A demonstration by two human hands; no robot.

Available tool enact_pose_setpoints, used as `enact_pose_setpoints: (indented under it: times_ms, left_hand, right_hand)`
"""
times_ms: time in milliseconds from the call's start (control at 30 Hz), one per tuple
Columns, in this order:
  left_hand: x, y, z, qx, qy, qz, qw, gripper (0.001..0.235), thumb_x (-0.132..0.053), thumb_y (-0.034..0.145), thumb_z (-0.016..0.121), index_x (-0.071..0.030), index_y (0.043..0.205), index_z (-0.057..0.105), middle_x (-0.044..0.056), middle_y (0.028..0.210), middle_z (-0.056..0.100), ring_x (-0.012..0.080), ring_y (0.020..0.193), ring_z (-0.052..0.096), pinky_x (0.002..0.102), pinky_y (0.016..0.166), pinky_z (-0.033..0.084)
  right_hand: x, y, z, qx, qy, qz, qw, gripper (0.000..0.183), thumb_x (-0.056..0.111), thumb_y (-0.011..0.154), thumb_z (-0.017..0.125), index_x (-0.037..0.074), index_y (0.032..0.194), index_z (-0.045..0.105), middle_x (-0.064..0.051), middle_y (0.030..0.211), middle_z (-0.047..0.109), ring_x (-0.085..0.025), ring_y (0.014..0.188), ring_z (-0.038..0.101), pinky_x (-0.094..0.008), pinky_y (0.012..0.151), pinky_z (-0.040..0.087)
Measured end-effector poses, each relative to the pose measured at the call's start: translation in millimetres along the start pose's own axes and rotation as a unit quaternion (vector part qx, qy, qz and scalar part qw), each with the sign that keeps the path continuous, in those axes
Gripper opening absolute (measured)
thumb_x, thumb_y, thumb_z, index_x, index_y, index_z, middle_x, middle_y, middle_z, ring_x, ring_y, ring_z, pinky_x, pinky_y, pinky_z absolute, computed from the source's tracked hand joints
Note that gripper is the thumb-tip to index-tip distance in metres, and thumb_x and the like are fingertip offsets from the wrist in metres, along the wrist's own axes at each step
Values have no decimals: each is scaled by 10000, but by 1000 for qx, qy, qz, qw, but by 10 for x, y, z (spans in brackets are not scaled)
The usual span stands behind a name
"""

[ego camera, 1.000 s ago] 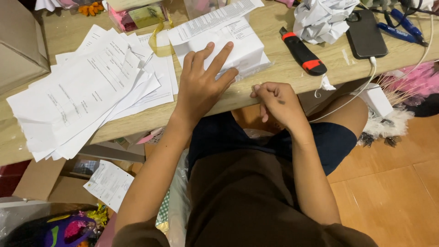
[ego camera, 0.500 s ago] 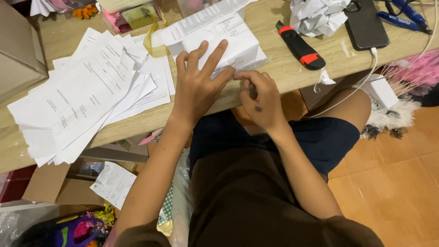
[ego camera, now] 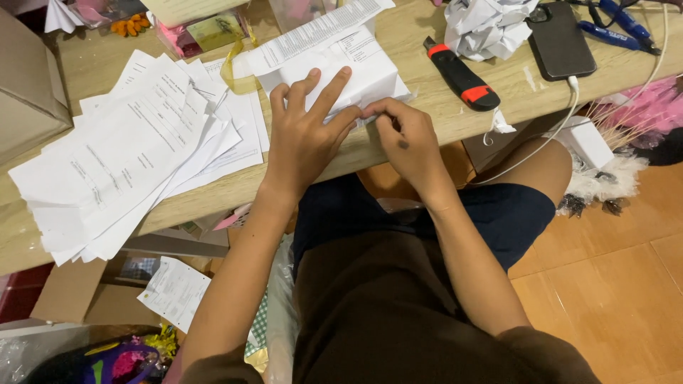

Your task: The person wraps a white rectangular box with a printed shipping label using white paper. They fold the paper edges over the box, smooth the creases, and secure the package with clear tape.

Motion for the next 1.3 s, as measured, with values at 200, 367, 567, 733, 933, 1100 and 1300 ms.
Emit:
enact_pose_setpoints:
  times_ms: [200,367,567,733,933,1100,1300]
  left_hand:
    - [20,8,16,-5,-26,-27,999,202,-241,865,914,-266,939,728,-12,1360,630,316,1142,604,449,855,413]
    - [53,15,28,0,-47,-51,998,231,-262,789,908,-260,923,720,-19,1317,665,280,1134,582,441,892,388]
    - [-55,96,-12,-8,19,-45,999,359,-377,789,887,-245,1026,652,42,1255,673,320,1126,603,466,850,414]
    - [-103,78,97,-48,86,-107,989,411,-515,1015,577,-153,1187,667,68,1140,688,312,1067,625,482,835,409]
    - [24,128,7,-25,-14,-117,993,300,-383,1022,625,-159,1198,719,20,1138,737,262,1049,610,430,846,350]
    - [98,61,13,3,-62,-125,990,286,-374,1014,645,-184,1205,740,6,1166,749,238,1096,607,421,885,342]
    - [253,15,-23,111,-269,-162,943,302,-97,847,787,-130,1137,712,31,1295,709,343,1365,512,588,1136,224]
  right_hand:
    - [-69,-29,-24,-33,-42,10,999,303,134,938,455,154,1015,747,-39,710,617,-181,650,530,-340,638,419]
    - [-72,9,1,1,-16,16,1000,325,137,954,467,186,1082,762,-122,841,713,-241,788,644,-394,764,526]
    - [-119,-13,-152,12,-62,59,996,336,81,935,458,62,1077,762,-183,740,673,-274,744,619,-413,724,516]
    - [-404,-32,-258,-52,-3,60,997,180,77,921,521,31,1056,631,-81,694,595,-197,661,568,-336,588,476]
    - [-411,-15,-294,-61,47,45,996,141,52,920,512,25,1058,524,-51,690,577,-141,612,531,-268,521,429]
    - [-442,-195,-267,-89,138,40,986,92,29,939,485,58,1023,507,-33,681,544,-111,584,513,-230,508,428]
    - [-810,-733,-626,-238,162,14,957,97,5,959,475,99,979,493,-46,687,534,-106,621,446,-235,568,377]
Point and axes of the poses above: each hand's wrist, its own y-axis towards the middle knuckle, its own z-axis out of the palm, x = y × z, the point moved 9 cm from there along y, towards the middle knuckle
